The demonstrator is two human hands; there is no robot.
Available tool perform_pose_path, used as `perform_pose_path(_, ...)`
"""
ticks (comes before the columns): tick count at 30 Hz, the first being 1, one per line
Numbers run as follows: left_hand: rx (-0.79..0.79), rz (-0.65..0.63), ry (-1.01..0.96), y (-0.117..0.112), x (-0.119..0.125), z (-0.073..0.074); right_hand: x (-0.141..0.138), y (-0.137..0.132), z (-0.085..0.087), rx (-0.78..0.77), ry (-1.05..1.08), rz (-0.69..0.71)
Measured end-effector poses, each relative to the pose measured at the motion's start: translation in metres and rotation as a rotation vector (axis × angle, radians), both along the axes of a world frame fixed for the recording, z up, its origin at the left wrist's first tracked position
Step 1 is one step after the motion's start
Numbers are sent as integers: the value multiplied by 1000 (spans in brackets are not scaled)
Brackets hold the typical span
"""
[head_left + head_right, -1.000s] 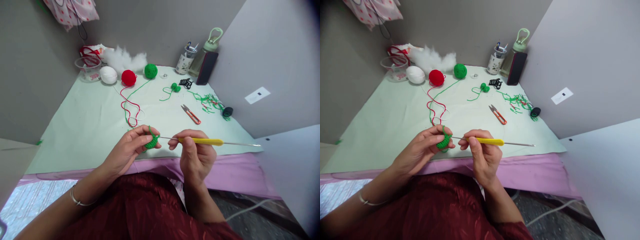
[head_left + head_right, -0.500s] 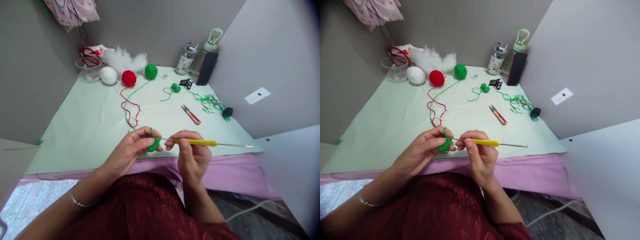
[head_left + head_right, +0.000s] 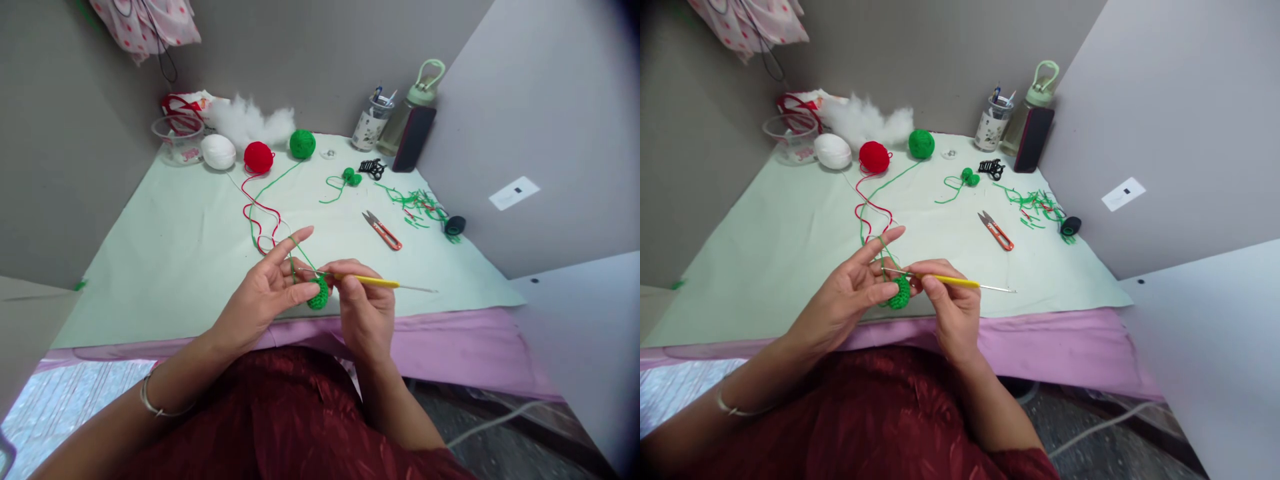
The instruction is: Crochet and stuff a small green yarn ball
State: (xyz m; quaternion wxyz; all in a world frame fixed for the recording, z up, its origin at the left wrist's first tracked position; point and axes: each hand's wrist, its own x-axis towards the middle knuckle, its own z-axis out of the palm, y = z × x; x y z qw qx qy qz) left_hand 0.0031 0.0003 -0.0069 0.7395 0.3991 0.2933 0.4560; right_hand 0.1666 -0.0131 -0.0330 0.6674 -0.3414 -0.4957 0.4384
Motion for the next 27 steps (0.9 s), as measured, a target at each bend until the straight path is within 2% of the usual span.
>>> perform_pose_path(7, 80, 14, 85, 3, -5, -2, 0, 6, 5, -83, 147, 40)
perform_pose_path(16, 100, 24, 125, 4, -6, 0, 5, 7, 10, -84, 84, 11)
perform_pose_path(22, 80, 33, 136, 4, -5, 2, 13, 4, 14, 19, -26, 31)
perform_pose_path(27, 115, 66, 206, 3, -5, 3, 13, -5, 18, 168, -265, -106)
